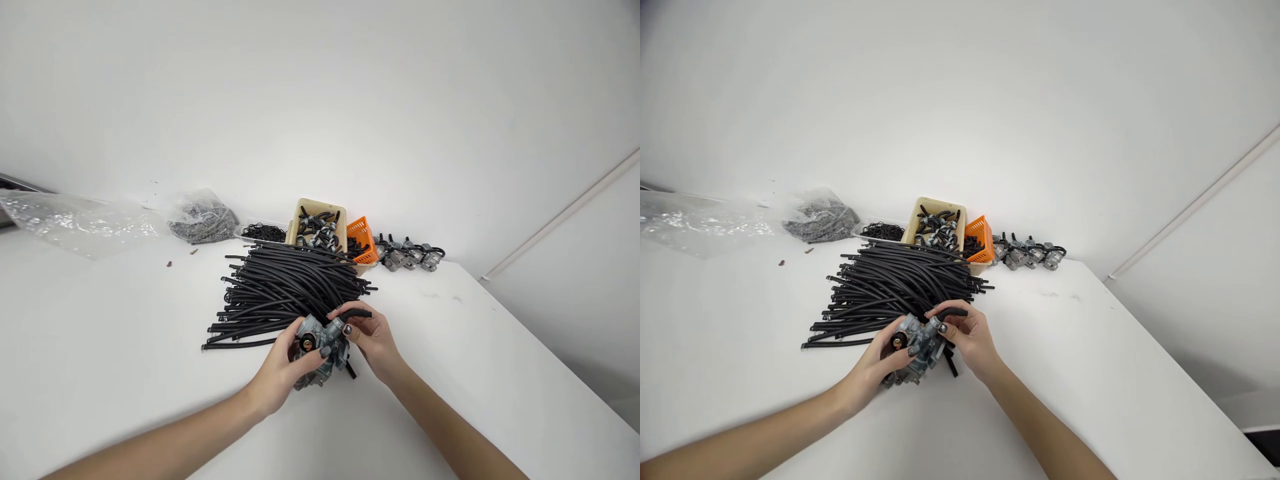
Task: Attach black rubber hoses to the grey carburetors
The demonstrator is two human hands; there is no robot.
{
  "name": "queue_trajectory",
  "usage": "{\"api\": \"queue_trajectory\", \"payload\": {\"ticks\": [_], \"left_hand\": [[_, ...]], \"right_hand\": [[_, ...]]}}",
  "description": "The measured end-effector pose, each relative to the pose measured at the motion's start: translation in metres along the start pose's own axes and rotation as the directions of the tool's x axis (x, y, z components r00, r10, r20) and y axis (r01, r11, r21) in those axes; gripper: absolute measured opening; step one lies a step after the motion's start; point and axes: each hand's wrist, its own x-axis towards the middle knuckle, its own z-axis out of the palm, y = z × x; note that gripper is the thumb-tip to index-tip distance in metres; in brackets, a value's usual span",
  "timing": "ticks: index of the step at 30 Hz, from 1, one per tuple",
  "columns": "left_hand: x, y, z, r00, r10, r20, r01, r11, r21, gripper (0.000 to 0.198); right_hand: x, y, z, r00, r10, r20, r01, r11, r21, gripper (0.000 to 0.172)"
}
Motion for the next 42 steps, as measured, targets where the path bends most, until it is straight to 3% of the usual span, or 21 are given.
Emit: {"api": "queue_trajectory", "payload": {"ticks": [12,18,27,35,42], "left_hand": [[0.0,0.0,-0.001,1.0,-0.002,0.008,0.002,1.0,0.008,0.05],[0.0,0.005,0.002,0.999,0.032,0.03,-0.034,0.996,0.079,0.041],[0.0,0.0,-0.001,1.0,-0.005,0.004,0.005,1.0,0.029,0.049],[-0.001,0.005,0.002,1.0,0.007,-0.015,-0.007,1.0,0.011,0.047],[-0.001,0.004,0.0,1.0,0.002,0.03,-0.004,0.999,0.052,0.043]], "right_hand": [[0.001,0.003,-0.001,0.999,0.033,-0.018,-0.034,0.998,-0.044,0.016],[0.003,0.01,-0.002,0.985,0.075,-0.157,-0.086,0.995,-0.06,0.031],[-0.001,0.002,-0.001,0.995,0.085,-0.052,-0.087,0.995,-0.042,0.022],[0.002,0.008,-0.005,0.994,0.09,-0.056,-0.096,0.989,-0.115,0.025],[-0.001,0.007,-0.006,0.998,0.059,-0.024,-0.062,0.992,-0.113,0.024]]}}
